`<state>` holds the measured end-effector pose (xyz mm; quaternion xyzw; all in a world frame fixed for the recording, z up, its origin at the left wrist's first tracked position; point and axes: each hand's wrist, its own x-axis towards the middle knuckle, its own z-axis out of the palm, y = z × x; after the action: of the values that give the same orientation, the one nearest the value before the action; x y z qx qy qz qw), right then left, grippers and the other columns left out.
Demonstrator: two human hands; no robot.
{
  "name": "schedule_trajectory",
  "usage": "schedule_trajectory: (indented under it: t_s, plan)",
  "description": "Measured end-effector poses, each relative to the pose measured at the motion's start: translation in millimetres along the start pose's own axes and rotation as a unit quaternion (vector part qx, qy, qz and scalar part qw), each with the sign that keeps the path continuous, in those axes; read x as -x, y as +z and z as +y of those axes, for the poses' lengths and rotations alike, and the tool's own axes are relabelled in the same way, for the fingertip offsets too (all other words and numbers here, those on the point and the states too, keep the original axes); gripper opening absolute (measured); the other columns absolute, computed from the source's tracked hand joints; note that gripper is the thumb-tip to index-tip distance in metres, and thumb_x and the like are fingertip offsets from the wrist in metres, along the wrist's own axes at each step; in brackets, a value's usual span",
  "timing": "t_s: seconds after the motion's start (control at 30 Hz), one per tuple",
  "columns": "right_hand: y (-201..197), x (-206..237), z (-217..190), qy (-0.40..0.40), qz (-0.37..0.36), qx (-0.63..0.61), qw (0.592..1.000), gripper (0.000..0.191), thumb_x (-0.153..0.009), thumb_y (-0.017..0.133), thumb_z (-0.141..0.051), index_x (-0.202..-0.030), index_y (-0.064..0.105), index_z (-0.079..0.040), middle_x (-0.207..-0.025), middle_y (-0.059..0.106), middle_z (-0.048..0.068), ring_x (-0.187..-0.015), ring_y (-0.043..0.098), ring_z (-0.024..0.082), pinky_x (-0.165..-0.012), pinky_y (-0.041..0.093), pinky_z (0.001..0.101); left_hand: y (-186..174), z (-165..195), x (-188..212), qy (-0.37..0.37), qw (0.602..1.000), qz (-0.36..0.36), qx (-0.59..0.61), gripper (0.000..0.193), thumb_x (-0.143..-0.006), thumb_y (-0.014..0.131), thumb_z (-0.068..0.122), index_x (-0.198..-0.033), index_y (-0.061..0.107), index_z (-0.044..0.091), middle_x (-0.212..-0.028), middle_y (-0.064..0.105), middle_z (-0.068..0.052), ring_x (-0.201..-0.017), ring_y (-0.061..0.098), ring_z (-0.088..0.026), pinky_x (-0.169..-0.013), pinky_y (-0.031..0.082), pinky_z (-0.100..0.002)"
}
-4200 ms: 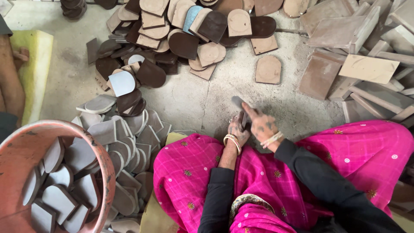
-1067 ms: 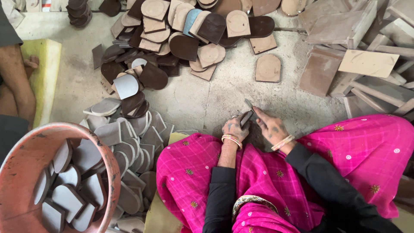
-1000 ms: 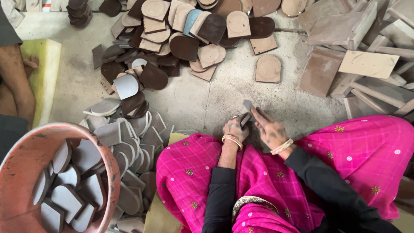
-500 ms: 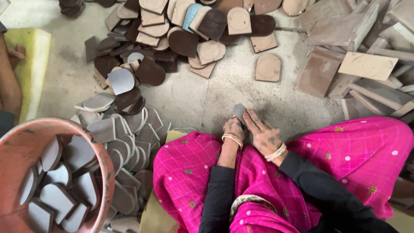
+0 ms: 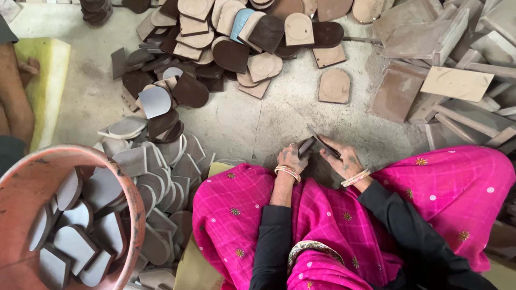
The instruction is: The person sits on the floor and smooths small arch-shaped wooden pieces by rubbing them against an abrasive surface on the ground. They place finished pieces into a large basin beside them and take new rough pieces from piles on the floor.
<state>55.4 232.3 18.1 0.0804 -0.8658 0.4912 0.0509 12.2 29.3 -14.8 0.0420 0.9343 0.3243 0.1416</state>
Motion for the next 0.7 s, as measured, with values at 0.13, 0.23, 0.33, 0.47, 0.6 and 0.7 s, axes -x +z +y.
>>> schedule_trajectory:
  t_s: [0.13,0.23,0.33,0.47,0.6,0.7]
  plan:
    - [-9.5,-14.9,4.0,0.011,-0.055,0.008,0.998,0.044,-0.096,0.072,-0.024,-0.135,0.064,-0.007,-0.129,0.071,0.018,-0.118,0.07,0.033,-0.098,0.054,0.0381,-2.4,4.5,0.8,0.017,0.999,0.006,0.028,0.05,-0.08,0.074,0.036,-0.129,0.072,0.028,-0.11,0.075,-0.016,-0.104,0.07,-0.039,-0.093,0.055,-0.05]
    - [-7.0,-24.6,3.8,-0.011,-0.043,0.07,0.997,0.044,-0.098,0.07,-0.017,-0.14,0.06,-0.011,-0.129,0.072,0.018,-0.114,0.071,0.034,-0.096,0.057,0.0408,-7.1,11.3,3.3,0.021,0.999,0.035,0.006,0.046,-0.083,0.078,0.041,-0.126,0.071,0.025,-0.109,0.074,-0.017,-0.104,0.069,-0.04,-0.093,0.055,-0.05]
    - [5.0,-21.8,-11.6,-0.032,-0.015,0.174,0.984,0.062,-0.092,0.063,-0.005,-0.152,0.053,-0.016,-0.135,0.069,0.017,-0.102,0.072,0.035,-0.087,0.061,0.0421,-8.2,14.0,3.2,0.017,1.0,0.002,0.016,0.046,-0.084,0.072,0.034,-0.13,0.071,0.033,-0.107,0.076,-0.014,-0.102,0.072,-0.038,-0.091,0.057,-0.049]
    - [15.4,-5.3,-52.0,-0.05,-0.026,0.34,0.939,0.083,-0.076,0.062,0.002,-0.155,0.045,-0.015,-0.148,0.058,0.016,-0.095,0.072,0.038,-0.059,0.06,0.0387,1.8,8.6,-0.6,0.017,1.0,0.006,0.005,0.042,-0.077,0.076,0.029,-0.117,0.074,0.018,-0.103,0.075,-0.019,-0.098,0.071,-0.041,-0.088,0.056,-0.051]
    - [17.0,0.1,-80.0,-0.127,-0.02,0.41,0.903,0.087,-0.073,0.061,0.002,-0.156,0.044,-0.017,-0.16,0.045,0.016,-0.084,0.069,0.033,-0.055,0.061,0.0379,16.5,3.1,-0.9,0.0,1.0,0.007,-0.012,0.028,-0.079,0.076,0.027,-0.098,0.076,0.006,-0.094,0.075,-0.022,-0.094,0.073,-0.042,-0.086,0.06,-0.049]
    - [18.7,-9.1,-79.2,-0.146,0.027,0.379,0.914,0.08,-0.08,0.06,0.001,-0.157,0.045,-0.017,-0.16,0.047,0.01,-0.088,0.068,0.03,-0.058,0.061,0.0386,20.8,1.0,0.6,-0.016,0.999,0.031,0.027,0.028,-0.079,0.078,0.029,-0.091,0.076,0.004,-0.089,0.075,-0.023,-0.09,0.074,-0.042,-0.084,0.06,-0.049]
